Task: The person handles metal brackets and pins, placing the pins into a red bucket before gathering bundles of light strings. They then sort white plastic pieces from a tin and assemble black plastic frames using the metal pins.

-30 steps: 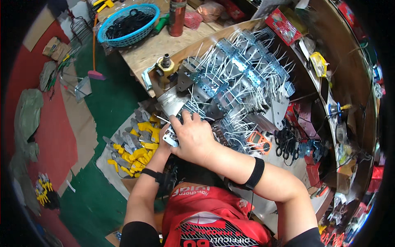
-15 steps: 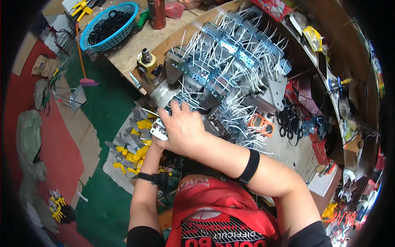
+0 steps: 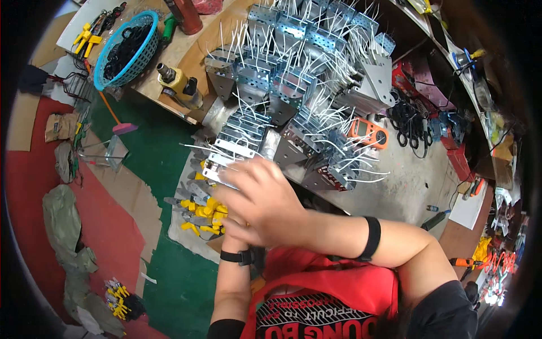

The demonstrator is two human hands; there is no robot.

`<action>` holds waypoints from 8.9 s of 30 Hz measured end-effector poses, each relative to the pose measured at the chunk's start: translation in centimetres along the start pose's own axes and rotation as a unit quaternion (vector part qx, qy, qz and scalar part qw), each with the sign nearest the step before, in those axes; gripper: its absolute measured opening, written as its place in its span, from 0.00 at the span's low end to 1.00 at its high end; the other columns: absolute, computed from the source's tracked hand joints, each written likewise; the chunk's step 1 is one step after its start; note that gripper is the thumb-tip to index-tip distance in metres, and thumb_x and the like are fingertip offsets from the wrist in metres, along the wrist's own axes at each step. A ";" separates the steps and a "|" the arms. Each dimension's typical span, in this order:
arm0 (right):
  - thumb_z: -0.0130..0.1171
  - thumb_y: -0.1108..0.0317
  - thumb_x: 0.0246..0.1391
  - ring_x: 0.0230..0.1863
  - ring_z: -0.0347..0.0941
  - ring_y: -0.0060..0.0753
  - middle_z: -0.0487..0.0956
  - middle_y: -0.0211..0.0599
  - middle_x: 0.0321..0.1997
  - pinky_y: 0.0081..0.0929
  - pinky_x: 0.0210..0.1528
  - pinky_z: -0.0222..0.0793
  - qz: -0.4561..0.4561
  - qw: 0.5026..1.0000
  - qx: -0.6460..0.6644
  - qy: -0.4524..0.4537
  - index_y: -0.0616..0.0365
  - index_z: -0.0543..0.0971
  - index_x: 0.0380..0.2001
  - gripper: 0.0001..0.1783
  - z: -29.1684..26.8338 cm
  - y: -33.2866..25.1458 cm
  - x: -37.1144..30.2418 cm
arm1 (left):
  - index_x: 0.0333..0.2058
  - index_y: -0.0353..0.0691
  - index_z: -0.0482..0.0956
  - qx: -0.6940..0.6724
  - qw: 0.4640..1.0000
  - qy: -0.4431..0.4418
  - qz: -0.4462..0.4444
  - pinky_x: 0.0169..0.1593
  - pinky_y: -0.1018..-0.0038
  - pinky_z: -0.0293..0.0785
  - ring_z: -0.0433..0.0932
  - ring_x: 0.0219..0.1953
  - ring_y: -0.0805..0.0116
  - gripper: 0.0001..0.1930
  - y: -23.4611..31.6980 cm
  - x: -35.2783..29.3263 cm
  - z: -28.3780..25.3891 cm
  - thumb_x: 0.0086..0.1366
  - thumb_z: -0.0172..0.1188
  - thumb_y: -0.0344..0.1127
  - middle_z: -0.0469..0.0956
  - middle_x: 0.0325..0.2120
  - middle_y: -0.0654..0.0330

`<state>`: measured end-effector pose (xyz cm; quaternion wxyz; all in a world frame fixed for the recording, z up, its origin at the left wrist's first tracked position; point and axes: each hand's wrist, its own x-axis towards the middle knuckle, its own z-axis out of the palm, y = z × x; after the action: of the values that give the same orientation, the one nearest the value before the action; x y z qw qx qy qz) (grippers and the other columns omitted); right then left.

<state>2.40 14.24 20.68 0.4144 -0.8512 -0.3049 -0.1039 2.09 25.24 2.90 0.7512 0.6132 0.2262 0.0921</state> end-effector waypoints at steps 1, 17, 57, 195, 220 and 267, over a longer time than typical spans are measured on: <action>0.63 0.65 0.35 0.47 0.66 0.48 0.69 0.43 0.49 0.43 0.49 0.62 -0.011 1.000 0.024 -0.010 0.55 0.72 0.42 0.25 0.3 0.1 -2.4 | 0.42 0.35 0.75 -0.065 0.997 0.023 -0.017 0.47 0.66 0.69 0.76 0.41 0.58 0.23 -0.3 0.0 0.0 0.45 0.67 0.34 0.77 0.39 0.52; 0.49 0.77 0.49 0.66 0.50 0.45 0.52 0.51 0.66 0.36 0.63 0.50 0.426 0.771 0.468 0.076 0.63 0.42 0.64 0.42 8.7 7.5 -6.0 | 0.47 0.33 0.71 0.281 0.937 -0.109 0.176 0.52 0.64 0.65 0.71 0.48 0.55 0.22 -0.8 1.5 -2.9 0.51 0.62 0.26 0.73 0.45 0.51; 0.51 0.74 0.49 0.64 0.56 0.39 0.59 0.41 0.61 0.32 0.61 0.55 0.406 0.595 0.693 -0.013 0.62 0.52 0.60 0.35 1.3 -0.3 -18.0 | 0.45 0.33 0.72 0.406 0.883 -0.197 0.133 0.48 0.70 0.69 0.74 0.44 0.64 0.19 3.3 -14.2 -6.8 0.52 0.62 0.25 0.75 0.42 0.54; 0.54 0.71 0.39 0.49 0.70 0.52 0.73 0.56 0.44 0.37 0.53 0.64 0.438 0.819 0.270 0.256 0.66 0.69 0.46 0.26 -6.7 7.6 -25.0 | 0.39 0.30 0.73 0.419 0.841 -0.188 0.287 0.42 0.67 0.71 0.77 0.35 0.56 0.25 -2.2 -16.5 9.2 0.43 0.71 0.33 0.78 0.34 0.48; 0.57 0.67 0.45 0.27 0.75 0.25 0.78 0.36 0.28 0.23 0.28 0.71 0.561 0.745 0.360 0.032 0.66 0.76 0.38 0.16 -5.9 8.7 -23.9 | 0.34 0.37 0.71 0.554 0.776 -0.127 0.274 0.33 0.58 0.70 0.75 0.31 0.43 0.27 5.3 -4.8 6.0 0.40 0.71 0.48 0.77 0.25 0.47; 0.63 0.60 0.40 0.46 0.71 0.51 0.69 0.46 0.50 0.43 0.46 0.68 0.840 0.412 -0.208 0.286 0.41 0.49 0.63 0.48 -33.3 13.6 -67.5 | 0.42 0.39 0.73 0.442 0.424 -0.630 0.477 0.47 0.65 0.70 0.69 0.46 0.55 0.20 -17.7 -38.9 47.4 0.47 0.62 0.28 0.71 0.41 0.53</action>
<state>-40.38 -47.01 4.14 0.1685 -0.6635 0.7289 -0.0014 -13.19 -36.75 1.59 0.1458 0.7581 -0.6294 -0.0889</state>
